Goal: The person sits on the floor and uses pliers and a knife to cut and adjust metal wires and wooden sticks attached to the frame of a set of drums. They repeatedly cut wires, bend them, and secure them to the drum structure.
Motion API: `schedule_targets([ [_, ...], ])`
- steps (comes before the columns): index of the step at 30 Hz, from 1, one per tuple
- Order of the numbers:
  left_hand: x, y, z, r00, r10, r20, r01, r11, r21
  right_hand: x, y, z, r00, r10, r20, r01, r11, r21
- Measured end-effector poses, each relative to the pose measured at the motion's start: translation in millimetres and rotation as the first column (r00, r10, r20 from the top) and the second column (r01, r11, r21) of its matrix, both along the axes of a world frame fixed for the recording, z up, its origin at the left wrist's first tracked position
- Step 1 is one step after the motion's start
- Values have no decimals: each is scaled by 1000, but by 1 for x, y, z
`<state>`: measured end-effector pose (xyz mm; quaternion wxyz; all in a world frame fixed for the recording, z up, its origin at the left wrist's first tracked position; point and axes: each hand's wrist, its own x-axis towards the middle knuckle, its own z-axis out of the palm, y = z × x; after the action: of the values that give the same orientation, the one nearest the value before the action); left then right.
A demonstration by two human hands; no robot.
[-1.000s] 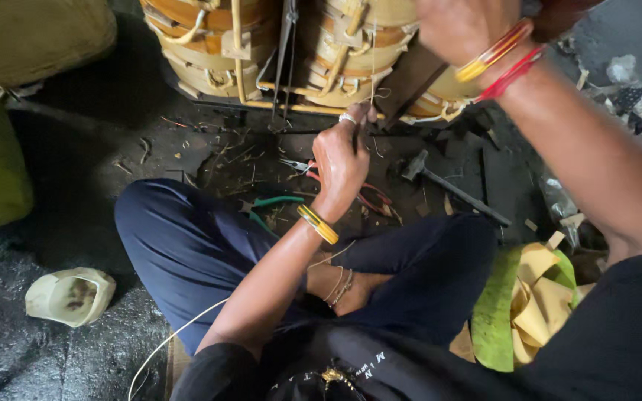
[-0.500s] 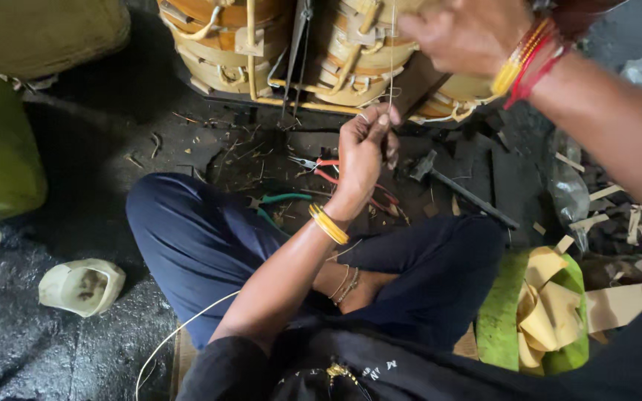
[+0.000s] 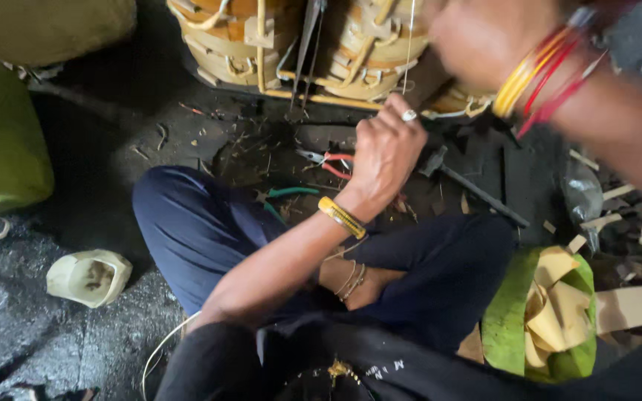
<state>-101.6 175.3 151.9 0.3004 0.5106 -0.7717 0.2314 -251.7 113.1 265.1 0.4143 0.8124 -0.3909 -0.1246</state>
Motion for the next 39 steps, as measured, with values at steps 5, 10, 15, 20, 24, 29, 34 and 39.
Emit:
schedule_targets([
  [5, 0, 8, 22, 948, 152, 279, -136, 988, -78, 3, -7, 20, 998, -61, 16, 61, 998, -14],
  [10, 3, 11, 28, 948, 151, 282, -152, 988, -21, -4, -7, 17, 994, -109, -11, 109, 975, 196],
  [15, 6, 11, 17, 1000, -14, 17, 14, 1000, 20, 1, 0, 23, 998, -62, 7, 60, 981, 186],
  [20, 20, -3, -11, 494, -282, -823, 566, 822, 59, 10, 13, 12, 970, 85, 230, -129, 975, 183],
  [24, 16, -13, -31, -366, 300, -881, 915, 288, -282, -16, 7, -15, 942, 2, 335, -37, 994, 98],
  [29, 11, -15, -40, -440, 451, -776, 897, 194, -396, -41, -7, -10, 947, 121, 297, -151, 985, 81],
  [34, 17, -18, -40, -468, 564, -680, 866, 138, -481, -8, 0, 21, 913, 172, 370, -243, 957, 156],
  [39, 20, -24, -44, -421, 559, -714, 904, 191, -383, 1, 3, 0, 934, 122, 334, -155, 985, 72],
])
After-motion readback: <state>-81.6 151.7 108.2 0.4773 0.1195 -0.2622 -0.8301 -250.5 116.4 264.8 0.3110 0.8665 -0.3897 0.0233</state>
